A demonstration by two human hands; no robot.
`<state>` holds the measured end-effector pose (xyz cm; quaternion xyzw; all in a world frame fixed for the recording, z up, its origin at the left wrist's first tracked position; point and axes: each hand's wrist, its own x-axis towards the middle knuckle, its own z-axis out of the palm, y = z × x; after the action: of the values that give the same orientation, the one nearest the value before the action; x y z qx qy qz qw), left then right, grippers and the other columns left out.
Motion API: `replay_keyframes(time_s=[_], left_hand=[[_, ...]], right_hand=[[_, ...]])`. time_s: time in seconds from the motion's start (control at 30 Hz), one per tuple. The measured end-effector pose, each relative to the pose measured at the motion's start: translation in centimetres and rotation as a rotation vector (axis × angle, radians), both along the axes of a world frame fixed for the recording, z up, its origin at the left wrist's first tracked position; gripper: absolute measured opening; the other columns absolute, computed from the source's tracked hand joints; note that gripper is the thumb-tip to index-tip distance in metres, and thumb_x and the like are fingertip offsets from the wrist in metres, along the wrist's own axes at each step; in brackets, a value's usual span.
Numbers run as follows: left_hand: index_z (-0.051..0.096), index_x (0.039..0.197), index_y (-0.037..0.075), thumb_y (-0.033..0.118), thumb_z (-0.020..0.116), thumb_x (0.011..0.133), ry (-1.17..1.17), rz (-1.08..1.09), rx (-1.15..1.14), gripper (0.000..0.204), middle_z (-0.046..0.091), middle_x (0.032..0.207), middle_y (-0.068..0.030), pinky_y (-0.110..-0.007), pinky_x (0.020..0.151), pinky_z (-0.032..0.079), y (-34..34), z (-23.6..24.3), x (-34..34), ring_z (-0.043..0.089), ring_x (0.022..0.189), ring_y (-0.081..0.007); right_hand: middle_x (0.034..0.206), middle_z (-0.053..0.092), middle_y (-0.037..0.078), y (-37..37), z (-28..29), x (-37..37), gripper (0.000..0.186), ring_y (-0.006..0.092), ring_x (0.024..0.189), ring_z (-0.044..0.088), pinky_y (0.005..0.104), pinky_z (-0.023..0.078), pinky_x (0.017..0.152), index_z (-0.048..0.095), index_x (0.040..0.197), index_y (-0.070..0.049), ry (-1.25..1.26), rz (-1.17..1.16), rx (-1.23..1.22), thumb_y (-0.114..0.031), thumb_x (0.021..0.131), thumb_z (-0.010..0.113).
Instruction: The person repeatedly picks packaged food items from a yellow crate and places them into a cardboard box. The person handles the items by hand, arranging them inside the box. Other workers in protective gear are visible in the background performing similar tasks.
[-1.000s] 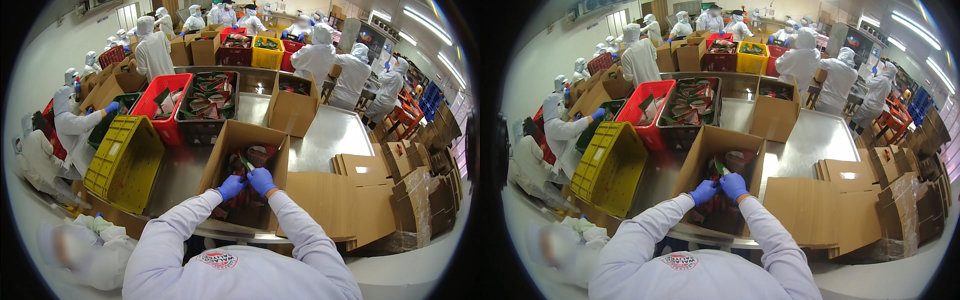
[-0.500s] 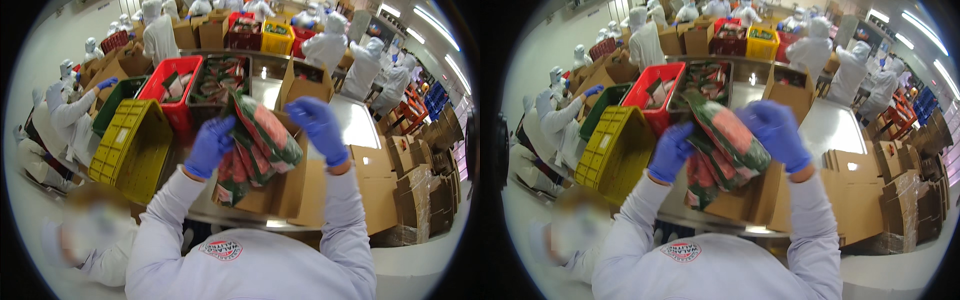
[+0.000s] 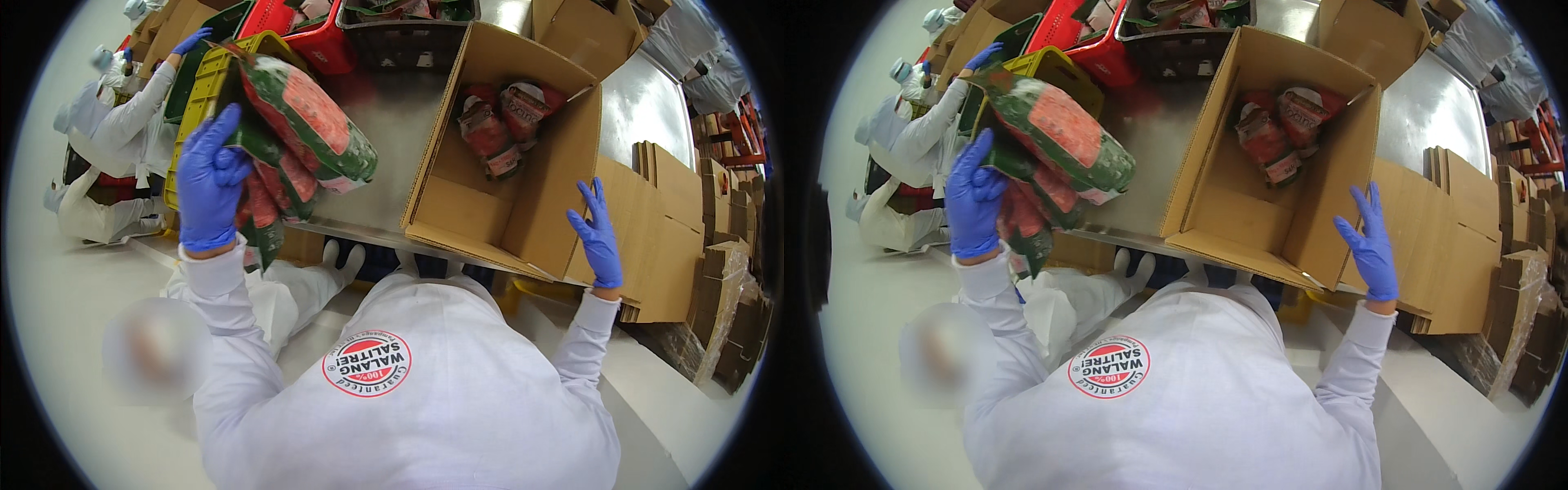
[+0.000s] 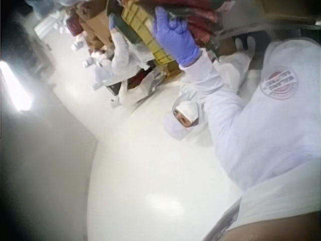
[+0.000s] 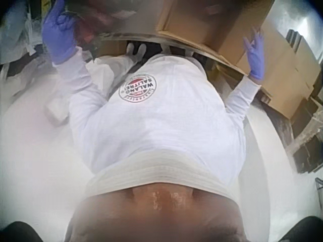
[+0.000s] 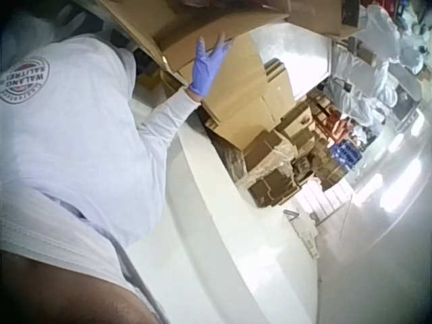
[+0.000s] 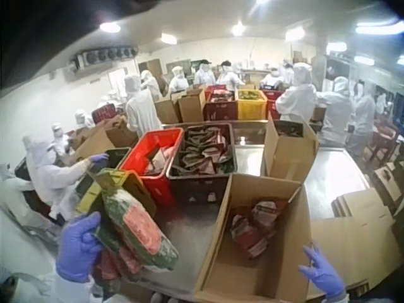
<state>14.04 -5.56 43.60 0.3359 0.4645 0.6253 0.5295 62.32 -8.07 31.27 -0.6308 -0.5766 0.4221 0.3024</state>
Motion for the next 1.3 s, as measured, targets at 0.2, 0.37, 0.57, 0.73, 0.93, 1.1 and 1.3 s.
replay_keyframes(time_s=[0.2, 0.37, 0.57, 0.73, 0.93, 1.1, 1.3], left_hand=[[0.055, 0.118, 0.005, 0.012, 0.049, 0.088, 0.065, -0.361, -0.209, 0.031, 0.043, 0.07, 0.0062, -0.019, 0.051, 0.033, 12.1, -13.8, -1.4, 0.035, 0.058, -0.004], [0.039, 0.133, 0.012, 0.033, 0.058, 0.085, 0.457, -0.239, -0.43, 0.056, 0.049, 0.11, -0.006, -0.033, 0.072, 0.042, 18.2, -25.8, -1.5, 0.049, 0.086, -0.0166], [0.009, 0.144, 0.019, 0.065, 0.058, 0.071, 0.51, -0.664, -0.529, 0.1, 0.029, 0.144, -0.0101, -0.055, 0.096, 0.028, 9.8, -24.6, 6.0, 0.022, 0.133, -0.0292], [0.011, 0.144, 0.022, 0.061, 0.046, 0.082, 0.189, -0.809, -0.455, 0.082, 0.025, 0.145, -0.0076, -0.054, 0.099, 0.027, 3.4, -29.5, 10.2, 0.021, 0.134, -0.0265], [0.007, 0.144, 0.025, 0.06, 0.038, 0.087, 0.119, -0.872, -0.499, 0.074, 0.017, 0.147, -0.0031, -0.054, 0.097, 0.032, 1.0, -26.1, 15.5, 0.02, 0.134, -0.0268], [0.003, 0.144, 0.024, 0.059, 0.036, 0.089, 0.203, -0.913, -0.438, 0.074, 0.018, 0.147, -0.0068, -0.051, 0.098, 0.032, -0.5, -23.9, 21.1, 0.024, 0.133, -0.0247], [0.004, 0.144, 0.023, 0.055, 0.039, 0.089, 0.073, -1.021, -0.49, 0.073, 0.016, 0.148, -0.0114, -0.053, 0.104, 0.022, 0.3, -23.9, 21.0, 0.02, 0.135, -0.0288]], right_hand=[[0.146, 0.012, 0.021, 2.7, -3.8, -3.0, 0.053, 0.0361, 0.131, 0.025, 0.0381, 0.029, 0.104, 0.043, 0.128, -0.004, -0.652, -0.096, 0.268, -0.017, 0.08, 0.063], [0.146, 0.011, 0.022, 2.9, -4.3, -2.8, 0.052, 0.0378, 0.13, 0.026, 0.0385, 0.031, 0.103, 0.042, 0.128, -0.003, -0.751, -0.157, 0.225, -0.009, 0.079, 0.06], [0.143, 0.022, 0.02, 2.6, -3.6, -0.6, 0.054, 0.0351, 0.131, 0.027, 0.0367, 0.03, 0.104, 0.04, 0.131, -0.006, -0.519, -0.075, 0.162, 0.001, 0.079, 0.053], [0.137, 0.04, 0.012, 2.3, -4.7, -0.5, 0.06, 0.0302, 0.133, 0.026, 0.0347, 0.026, 0.106, 0.039, 0.134, -0.01, -0.429, -0.151, 0.224, 0.008, 0.077, 0.045], [0.138, 0.039, 0.011, 3.4, -5.4, 4.8, 0.064, 0.0255, 0.133, 0.027, 0.0316, 0.023, 0.108, 0.041, 0.133, -0.01, -0.258, -0.091, 0.28, 0.013, 0.073, 0.043], [0.138, 0.039, 0.01, 6.8, -4.7, 10.6, 0.067, 0.0236, 0.132, 0.029, 0.029, 0.022, 0.108, 0.042, 0.133, -0.01, -0.275, 0.015, 0.262, 0.015, 0.071, 0.042], [0.143, 0.029, 0.013, 10.9, -2.3, 13.3, 0.047, 0.027, 0.129, 0.033, 0.0312, 0.03, 0.104, 0.051, 0.125, -0.008, -0.585, -0.05, 0.32, -0.003, 0.078, 0.052]])
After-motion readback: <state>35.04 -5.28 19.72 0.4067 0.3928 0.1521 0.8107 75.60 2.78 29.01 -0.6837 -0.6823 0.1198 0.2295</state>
